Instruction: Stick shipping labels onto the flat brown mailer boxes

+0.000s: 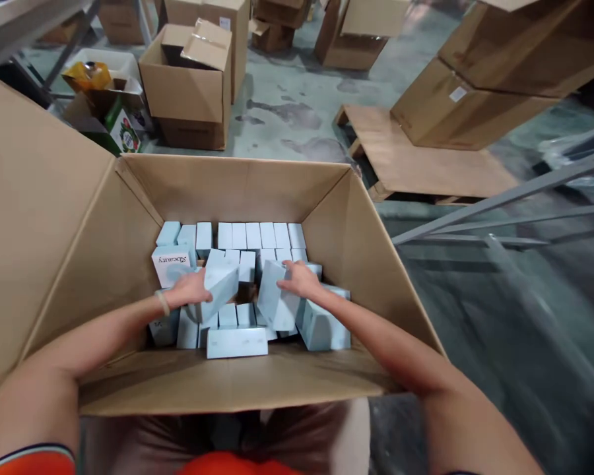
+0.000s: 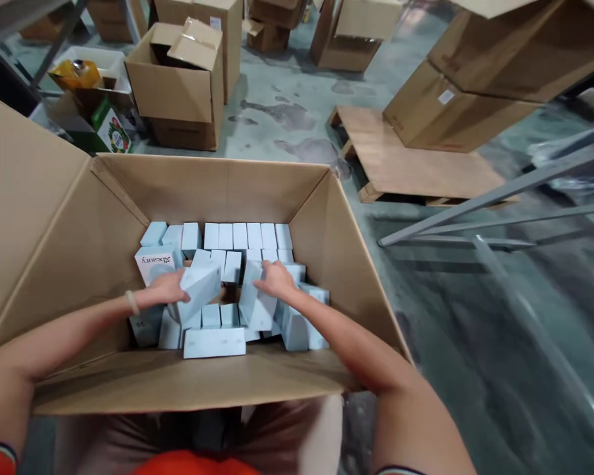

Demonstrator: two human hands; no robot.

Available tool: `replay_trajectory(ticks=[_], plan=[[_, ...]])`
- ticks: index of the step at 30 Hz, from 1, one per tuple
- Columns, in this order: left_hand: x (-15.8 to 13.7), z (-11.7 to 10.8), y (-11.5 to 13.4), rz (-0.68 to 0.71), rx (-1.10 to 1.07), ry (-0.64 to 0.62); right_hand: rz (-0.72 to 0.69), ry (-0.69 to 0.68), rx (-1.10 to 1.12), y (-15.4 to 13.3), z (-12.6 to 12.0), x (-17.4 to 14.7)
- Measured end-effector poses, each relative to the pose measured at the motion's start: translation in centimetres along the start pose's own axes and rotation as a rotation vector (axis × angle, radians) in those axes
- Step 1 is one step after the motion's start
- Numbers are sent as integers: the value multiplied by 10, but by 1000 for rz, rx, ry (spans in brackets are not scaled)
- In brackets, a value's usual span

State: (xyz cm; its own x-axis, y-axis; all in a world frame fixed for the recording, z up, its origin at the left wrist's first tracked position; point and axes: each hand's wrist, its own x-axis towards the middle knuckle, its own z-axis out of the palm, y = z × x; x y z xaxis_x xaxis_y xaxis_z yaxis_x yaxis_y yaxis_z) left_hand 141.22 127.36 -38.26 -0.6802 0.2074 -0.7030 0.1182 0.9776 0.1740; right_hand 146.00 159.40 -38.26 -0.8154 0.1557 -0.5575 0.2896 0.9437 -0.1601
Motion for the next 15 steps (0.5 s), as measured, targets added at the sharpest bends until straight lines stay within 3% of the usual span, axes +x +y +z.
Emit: replay_trajectory(ticks=[3, 7, 11, 15], plan=[[15, -24, 11, -48, -54, 156, 7, 159, 62, -20, -18, 11], [49, -25, 36, -117, -259, 408, 42, 387, 136, -50, -18, 38], [81, -17, 58, -169, -338, 467, 30, 430, 141, -68, -9, 61], [101, -17, 64, -190, -362, 536, 76, 481, 182, -71, -19, 76]])
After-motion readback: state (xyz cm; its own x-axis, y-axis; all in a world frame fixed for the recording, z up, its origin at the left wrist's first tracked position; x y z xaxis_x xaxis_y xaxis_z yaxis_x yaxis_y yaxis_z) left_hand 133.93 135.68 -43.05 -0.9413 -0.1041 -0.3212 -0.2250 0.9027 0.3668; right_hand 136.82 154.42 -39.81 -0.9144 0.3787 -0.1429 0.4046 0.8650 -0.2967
